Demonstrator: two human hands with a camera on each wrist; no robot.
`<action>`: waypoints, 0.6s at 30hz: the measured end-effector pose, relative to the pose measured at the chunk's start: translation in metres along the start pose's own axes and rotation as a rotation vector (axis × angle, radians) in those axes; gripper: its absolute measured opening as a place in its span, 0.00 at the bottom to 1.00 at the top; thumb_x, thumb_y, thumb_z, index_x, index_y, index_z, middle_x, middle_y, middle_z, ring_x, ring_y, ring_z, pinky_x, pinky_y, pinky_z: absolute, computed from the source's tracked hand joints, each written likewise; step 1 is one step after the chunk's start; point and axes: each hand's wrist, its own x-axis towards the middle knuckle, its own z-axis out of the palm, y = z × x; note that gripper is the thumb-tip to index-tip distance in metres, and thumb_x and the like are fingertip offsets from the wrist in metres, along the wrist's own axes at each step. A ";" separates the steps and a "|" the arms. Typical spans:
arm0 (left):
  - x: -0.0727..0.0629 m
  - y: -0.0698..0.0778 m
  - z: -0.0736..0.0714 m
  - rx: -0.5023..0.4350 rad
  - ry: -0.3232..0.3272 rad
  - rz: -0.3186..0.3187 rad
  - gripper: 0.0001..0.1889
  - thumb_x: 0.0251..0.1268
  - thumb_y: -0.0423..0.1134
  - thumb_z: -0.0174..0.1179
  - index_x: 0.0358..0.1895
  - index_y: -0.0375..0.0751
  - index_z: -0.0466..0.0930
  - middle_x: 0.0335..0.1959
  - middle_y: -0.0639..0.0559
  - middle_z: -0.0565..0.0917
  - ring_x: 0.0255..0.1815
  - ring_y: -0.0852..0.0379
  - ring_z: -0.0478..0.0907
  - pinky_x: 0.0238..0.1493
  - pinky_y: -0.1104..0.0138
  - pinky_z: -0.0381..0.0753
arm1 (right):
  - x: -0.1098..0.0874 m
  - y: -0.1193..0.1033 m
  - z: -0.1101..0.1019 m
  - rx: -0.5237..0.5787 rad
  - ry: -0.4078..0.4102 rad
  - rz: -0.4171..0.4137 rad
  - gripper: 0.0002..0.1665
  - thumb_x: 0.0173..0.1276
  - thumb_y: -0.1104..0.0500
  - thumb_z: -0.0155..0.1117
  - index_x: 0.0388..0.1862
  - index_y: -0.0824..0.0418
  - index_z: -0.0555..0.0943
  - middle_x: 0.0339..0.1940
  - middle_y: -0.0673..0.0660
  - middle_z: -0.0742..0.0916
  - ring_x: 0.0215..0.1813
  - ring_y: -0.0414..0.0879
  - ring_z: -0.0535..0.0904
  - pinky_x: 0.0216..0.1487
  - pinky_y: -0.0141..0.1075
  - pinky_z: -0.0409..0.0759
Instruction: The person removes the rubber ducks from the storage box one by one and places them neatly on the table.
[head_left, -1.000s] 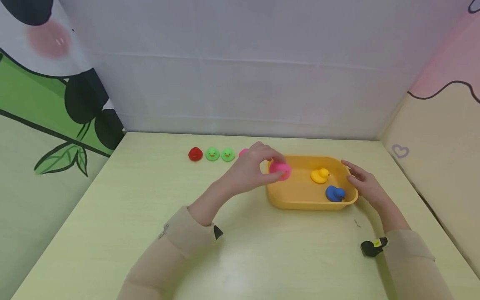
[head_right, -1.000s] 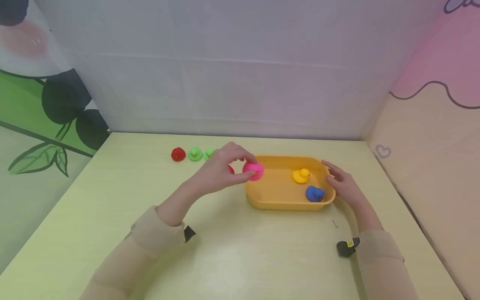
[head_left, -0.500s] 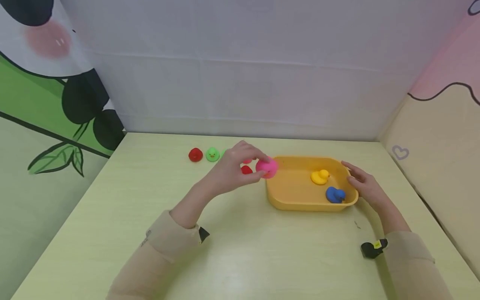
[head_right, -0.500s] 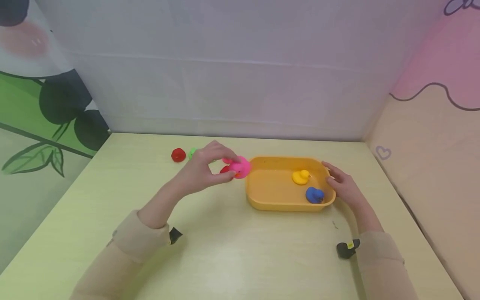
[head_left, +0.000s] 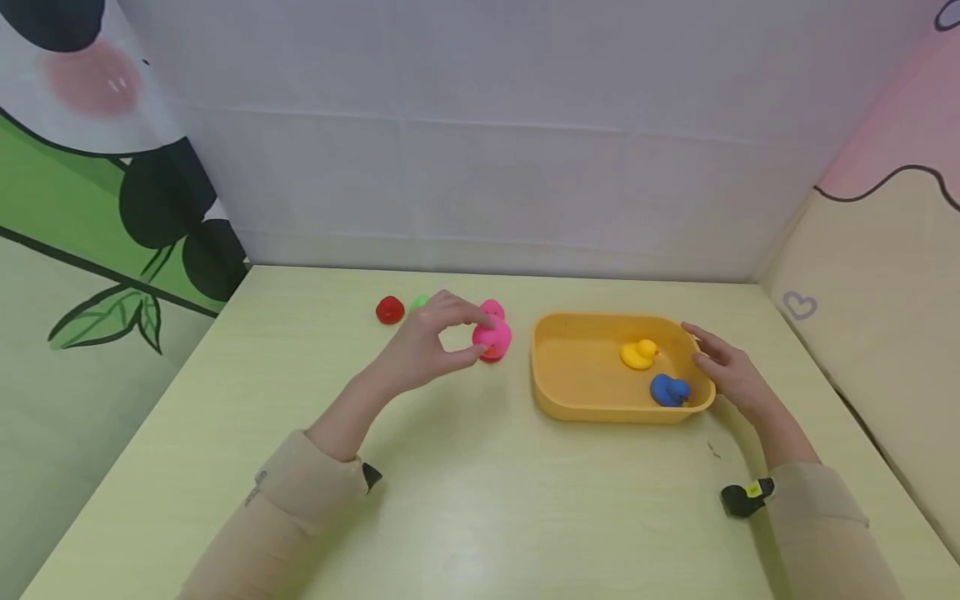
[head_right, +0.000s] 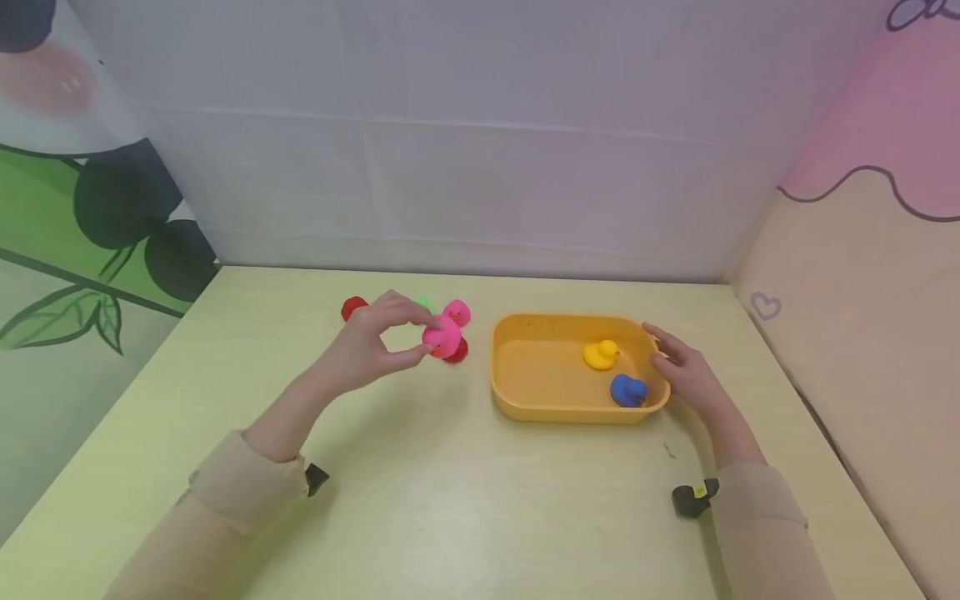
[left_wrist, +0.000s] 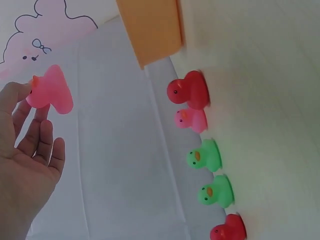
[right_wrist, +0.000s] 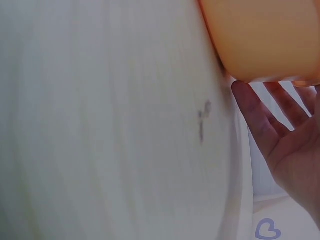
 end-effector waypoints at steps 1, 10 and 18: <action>-0.002 -0.003 -0.001 0.005 -0.005 -0.021 0.14 0.55 0.37 0.68 0.46 0.49 0.82 0.40 0.60 0.82 0.46 0.62 0.71 0.47 0.65 0.75 | 0.000 0.000 0.000 -0.002 0.000 0.001 0.33 0.77 0.51 0.44 0.76 0.54 0.51 0.71 0.74 0.60 0.64 0.68 0.64 0.43 0.26 0.77; -0.015 -0.028 -0.006 0.050 -0.036 -0.130 0.14 0.57 0.37 0.66 0.47 0.49 0.82 0.41 0.61 0.82 0.45 0.57 0.75 0.48 0.61 0.76 | 0.000 -0.001 -0.001 -0.015 0.005 0.000 0.33 0.76 0.49 0.44 0.76 0.52 0.52 0.70 0.74 0.61 0.63 0.64 0.67 0.43 0.28 0.78; -0.020 -0.050 -0.008 0.075 -0.103 -0.178 0.15 0.55 0.35 0.68 0.47 0.46 0.82 0.40 0.59 0.82 0.42 0.58 0.77 0.46 0.61 0.77 | -0.001 -0.002 -0.003 -0.007 0.003 0.011 0.34 0.76 0.50 0.45 0.76 0.53 0.50 0.71 0.75 0.61 0.64 0.69 0.65 0.42 0.27 0.77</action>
